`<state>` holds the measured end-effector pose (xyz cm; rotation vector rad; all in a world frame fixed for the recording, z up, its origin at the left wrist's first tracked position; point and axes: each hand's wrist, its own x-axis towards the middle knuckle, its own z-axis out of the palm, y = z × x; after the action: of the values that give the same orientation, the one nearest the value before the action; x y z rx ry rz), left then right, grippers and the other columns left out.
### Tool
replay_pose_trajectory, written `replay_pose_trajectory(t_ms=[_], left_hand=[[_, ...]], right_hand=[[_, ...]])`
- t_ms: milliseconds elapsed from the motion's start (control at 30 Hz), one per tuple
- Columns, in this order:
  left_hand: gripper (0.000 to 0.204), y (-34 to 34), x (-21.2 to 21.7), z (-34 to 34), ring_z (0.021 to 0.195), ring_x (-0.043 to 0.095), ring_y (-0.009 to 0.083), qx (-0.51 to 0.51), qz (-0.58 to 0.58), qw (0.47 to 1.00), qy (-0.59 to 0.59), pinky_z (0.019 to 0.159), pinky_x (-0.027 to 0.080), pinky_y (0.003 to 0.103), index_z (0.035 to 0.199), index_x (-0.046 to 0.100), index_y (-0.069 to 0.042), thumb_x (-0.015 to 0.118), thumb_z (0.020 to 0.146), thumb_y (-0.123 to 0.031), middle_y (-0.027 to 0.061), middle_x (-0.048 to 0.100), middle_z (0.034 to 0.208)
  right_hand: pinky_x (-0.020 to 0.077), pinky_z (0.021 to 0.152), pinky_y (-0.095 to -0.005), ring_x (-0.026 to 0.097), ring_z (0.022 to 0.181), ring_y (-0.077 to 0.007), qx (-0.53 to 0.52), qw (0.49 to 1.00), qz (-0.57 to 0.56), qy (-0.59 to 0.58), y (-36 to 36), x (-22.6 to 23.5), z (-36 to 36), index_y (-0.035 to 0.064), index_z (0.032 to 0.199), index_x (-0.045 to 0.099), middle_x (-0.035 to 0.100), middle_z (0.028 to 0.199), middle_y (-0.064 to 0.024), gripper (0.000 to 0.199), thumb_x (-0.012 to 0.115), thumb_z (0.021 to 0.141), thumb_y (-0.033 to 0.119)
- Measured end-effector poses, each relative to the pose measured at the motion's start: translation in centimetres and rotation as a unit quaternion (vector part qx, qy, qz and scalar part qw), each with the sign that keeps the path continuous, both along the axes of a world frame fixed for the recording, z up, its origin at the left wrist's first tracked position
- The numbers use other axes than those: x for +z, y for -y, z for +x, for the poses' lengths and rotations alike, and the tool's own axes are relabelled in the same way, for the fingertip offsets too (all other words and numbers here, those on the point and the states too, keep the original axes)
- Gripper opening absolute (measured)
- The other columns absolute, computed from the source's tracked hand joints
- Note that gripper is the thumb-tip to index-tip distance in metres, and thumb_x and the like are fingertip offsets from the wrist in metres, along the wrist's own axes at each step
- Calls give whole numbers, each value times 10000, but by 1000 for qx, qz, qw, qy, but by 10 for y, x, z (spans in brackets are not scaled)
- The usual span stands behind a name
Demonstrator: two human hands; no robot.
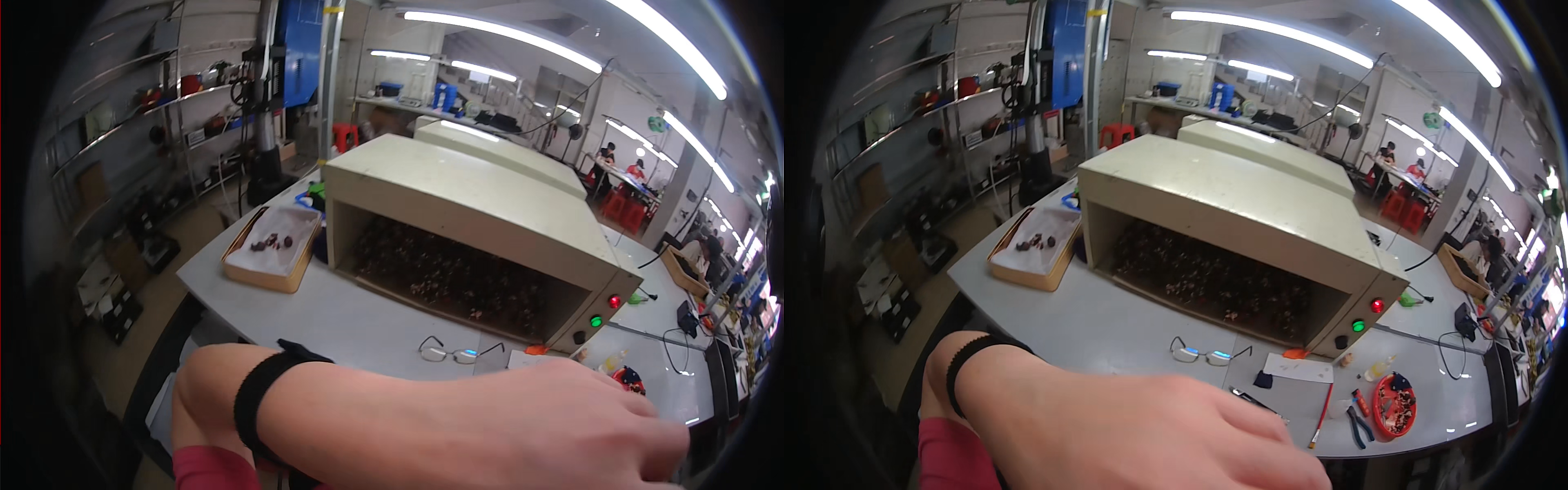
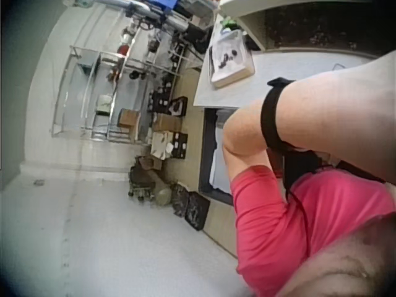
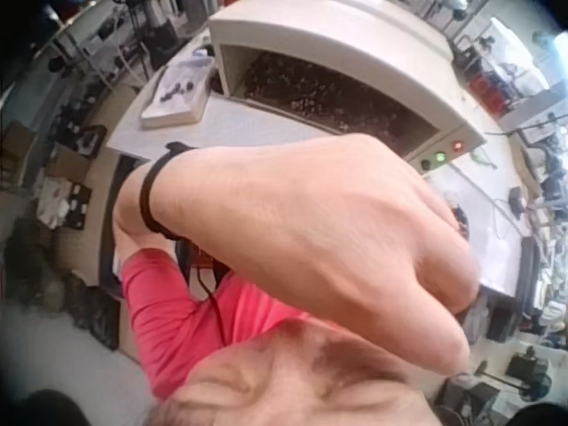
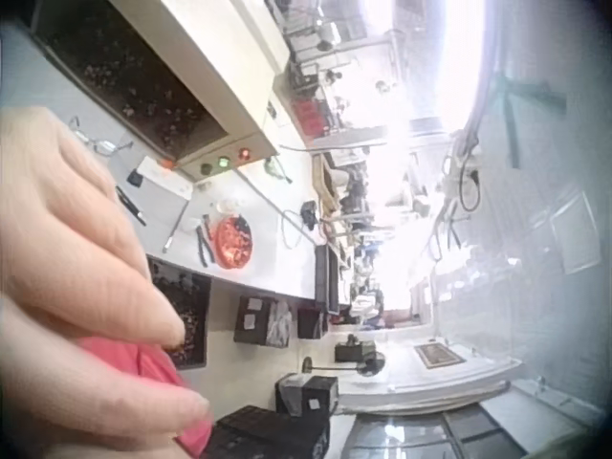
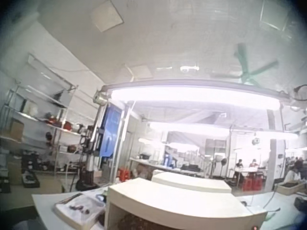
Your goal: Assembling, cleaning, and gluing small figurine components at a workshop station.
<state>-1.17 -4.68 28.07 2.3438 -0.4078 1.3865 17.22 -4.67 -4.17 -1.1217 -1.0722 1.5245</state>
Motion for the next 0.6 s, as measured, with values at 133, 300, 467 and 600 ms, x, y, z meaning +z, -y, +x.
replay_pose_trajectory(t_ms=[133, 300, 467, 600], left_hand=[[144, 4, -16, -17, 813, 654, 160, 28, -6, 997, -76, 734, 526, 248, 946, 664, 20, 620, 818, -29, 84, 658, 955], [156, 8, -30, -25, 835, 657, 141, 29, 21, 982, -186, 769, 528, 218, 967, 642, 88, 567, 860, 3, 113, 656, 999], [125, 1, -13, 25, 731, 639, 120, 58, 95, 991, -72, 658, 506, 213, 891, 655, 19, 604, 783, -20, 69, 656, 916], [64, 11, -4, 60, 549, 592, 103, 128, 152, 947, 251, 468, 446, 210, 698, 632, -107, 636, 657, -57, 8, 664, 769]], right_hand=[[494, 866, -263, 618, 966, -128, -49, 999, 5, -14, -12, -19, 9, -10, 1117, 546, 643, 1062, -92, 268, 665, 888, 63], [494, 833, -247, 608, 956, -110, -2, 990, 127, -56, 6, -10, 3, 8, 1168, 514, 636, 1059, -67, 285, 630, 910, 41], [493, 820, -241, 605, 945, -98, -7, 996, 91, 8, 7, 3, 6, 19, 1165, 539, 639, 1044, -46, 285, 647, 907, 74], [484, 793, -223, 596, 894, -80, 2, 990, 132, 38, 12, 23, 7, 34, 1175, 550, 640, 1007, -25, 300, 657, 909, 121]])
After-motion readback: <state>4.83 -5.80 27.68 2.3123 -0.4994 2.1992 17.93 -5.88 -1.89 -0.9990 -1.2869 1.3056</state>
